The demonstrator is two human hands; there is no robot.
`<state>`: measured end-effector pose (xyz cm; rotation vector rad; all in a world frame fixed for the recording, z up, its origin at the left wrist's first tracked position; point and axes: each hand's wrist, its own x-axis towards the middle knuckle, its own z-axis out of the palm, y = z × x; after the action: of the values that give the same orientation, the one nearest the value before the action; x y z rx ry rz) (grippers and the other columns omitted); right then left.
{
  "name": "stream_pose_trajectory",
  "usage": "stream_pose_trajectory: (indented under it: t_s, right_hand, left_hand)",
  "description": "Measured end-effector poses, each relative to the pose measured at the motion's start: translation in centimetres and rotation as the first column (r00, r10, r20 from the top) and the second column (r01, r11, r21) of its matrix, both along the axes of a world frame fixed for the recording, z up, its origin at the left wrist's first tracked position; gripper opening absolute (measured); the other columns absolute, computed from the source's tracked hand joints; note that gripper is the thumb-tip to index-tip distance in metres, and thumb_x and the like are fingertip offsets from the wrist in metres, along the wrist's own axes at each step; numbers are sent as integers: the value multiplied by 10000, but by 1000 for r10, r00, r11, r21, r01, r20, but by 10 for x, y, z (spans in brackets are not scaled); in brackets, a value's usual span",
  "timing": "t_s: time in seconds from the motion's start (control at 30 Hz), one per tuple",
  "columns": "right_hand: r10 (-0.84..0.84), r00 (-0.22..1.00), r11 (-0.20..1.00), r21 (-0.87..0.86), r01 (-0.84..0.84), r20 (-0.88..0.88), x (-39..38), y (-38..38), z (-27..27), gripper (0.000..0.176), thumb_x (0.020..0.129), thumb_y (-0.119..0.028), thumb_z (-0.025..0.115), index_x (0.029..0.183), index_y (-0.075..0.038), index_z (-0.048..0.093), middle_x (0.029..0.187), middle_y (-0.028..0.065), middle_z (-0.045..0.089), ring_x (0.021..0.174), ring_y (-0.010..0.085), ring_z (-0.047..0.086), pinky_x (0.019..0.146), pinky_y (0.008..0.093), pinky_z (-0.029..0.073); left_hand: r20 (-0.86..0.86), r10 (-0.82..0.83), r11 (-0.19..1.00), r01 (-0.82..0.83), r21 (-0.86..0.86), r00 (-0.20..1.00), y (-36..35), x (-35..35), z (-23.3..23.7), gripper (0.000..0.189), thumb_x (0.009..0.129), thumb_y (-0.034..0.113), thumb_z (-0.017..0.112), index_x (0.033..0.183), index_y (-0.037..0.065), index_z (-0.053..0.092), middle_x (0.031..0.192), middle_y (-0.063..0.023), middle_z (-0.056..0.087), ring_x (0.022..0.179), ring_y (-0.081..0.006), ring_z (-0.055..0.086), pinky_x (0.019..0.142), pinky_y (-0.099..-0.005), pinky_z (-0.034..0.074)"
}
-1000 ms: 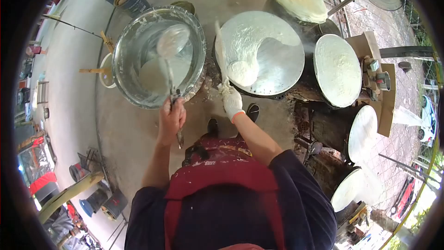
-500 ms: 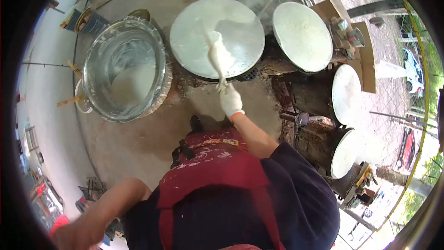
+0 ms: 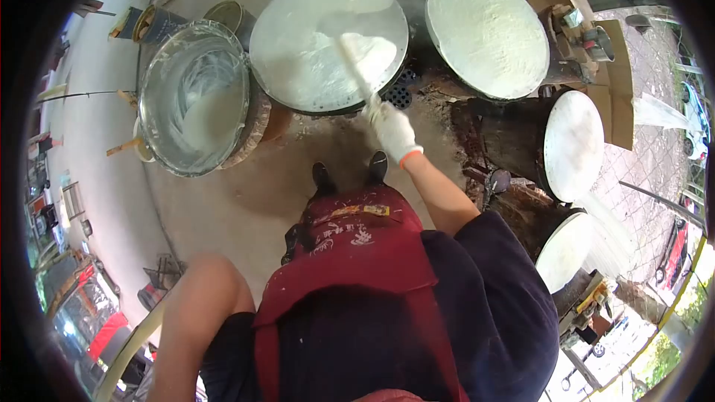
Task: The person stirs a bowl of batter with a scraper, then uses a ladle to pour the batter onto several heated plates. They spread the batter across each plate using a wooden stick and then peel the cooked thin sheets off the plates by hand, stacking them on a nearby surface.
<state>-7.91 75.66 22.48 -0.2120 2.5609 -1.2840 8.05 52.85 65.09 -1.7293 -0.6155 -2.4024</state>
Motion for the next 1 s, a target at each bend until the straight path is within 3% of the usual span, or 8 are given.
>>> stream_pose_trajectory:
  t_s: [0.17,0.27,0.33,0.47,0.6,0.67,0.9,1.0]
  right_hand:
    - [58,983,946,306,-110,174,0,53,-13,398,932,-422,458,926,-41,572,798,230,642,795,414,620,667,496,484]
    - [13,995,977,209,-33,95,-55,69,-23,419,935,-412,460,839,-34,612,753,255,623,768,412,620,634,496,487]
    - [-31,992,991,133,14,126,-82,66,-17,349,931,-366,518,958,-43,646,853,206,654,840,380,622,665,422,487]
    - [351,936,931,119,-344,-40,-38,70,-5,378,910,-379,540,1130,-81,613,954,199,650,916,378,611,726,409,499]
    - [119,991,971,199,-130,69,-65,100,-30,468,921,-393,508,1266,-75,509,889,180,659,793,342,643,638,431,506]
    - [237,965,873,460,-161,-112,-117,91,-44,548,929,-417,478,1342,-60,417,792,221,642,668,367,631,553,475,475]
    - [106,970,908,418,-6,-217,-180,-15,5,538,874,-442,498,1284,-94,472,873,214,654,767,378,646,688,470,517]
    - [150,988,989,22,-149,-43,-112,1,47,475,862,-298,569,1313,-169,497,1060,249,614,927,360,630,804,409,497]
  left_hand:
    - [95,-10,1000,10,-5,995,25,-39,-25,315,971,216,342,1202,102,523,1169,-104,570,1078,-271,546,910,-438,395]
    - [168,-14,1000,13,5,986,33,-49,-40,350,976,247,354,1257,112,513,1229,-95,556,1128,-274,537,1011,-423,357]
    - [309,90,995,-100,17,947,21,-44,-46,54,940,129,439,906,90,455,843,-114,598,798,-192,623,653,-327,454]
    - [551,196,920,-346,183,811,-30,-31,-86,47,924,51,439,939,8,451,765,-86,548,689,-138,641,520,-286,485]
    - [885,454,720,-626,-299,100,-44,-13,-155,121,913,88,526,1001,39,460,710,23,430,545,-57,417,499,-232,365]
    - [861,508,745,-492,-450,-19,-44,-6,-193,244,913,139,546,1120,42,460,731,33,415,539,-61,374,519,-232,332]
    - [853,444,790,-329,-518,-276,-22,-10,-247,280,916,257,552,1111,64,497,696,43,415,567,-80,389,549,-250,308]
    - [800,486,767,-267,-583,-351,-19,-16,-249,236,931,262,526,1064,69,499,695,49,392,572,-77,377,557,-241,302]
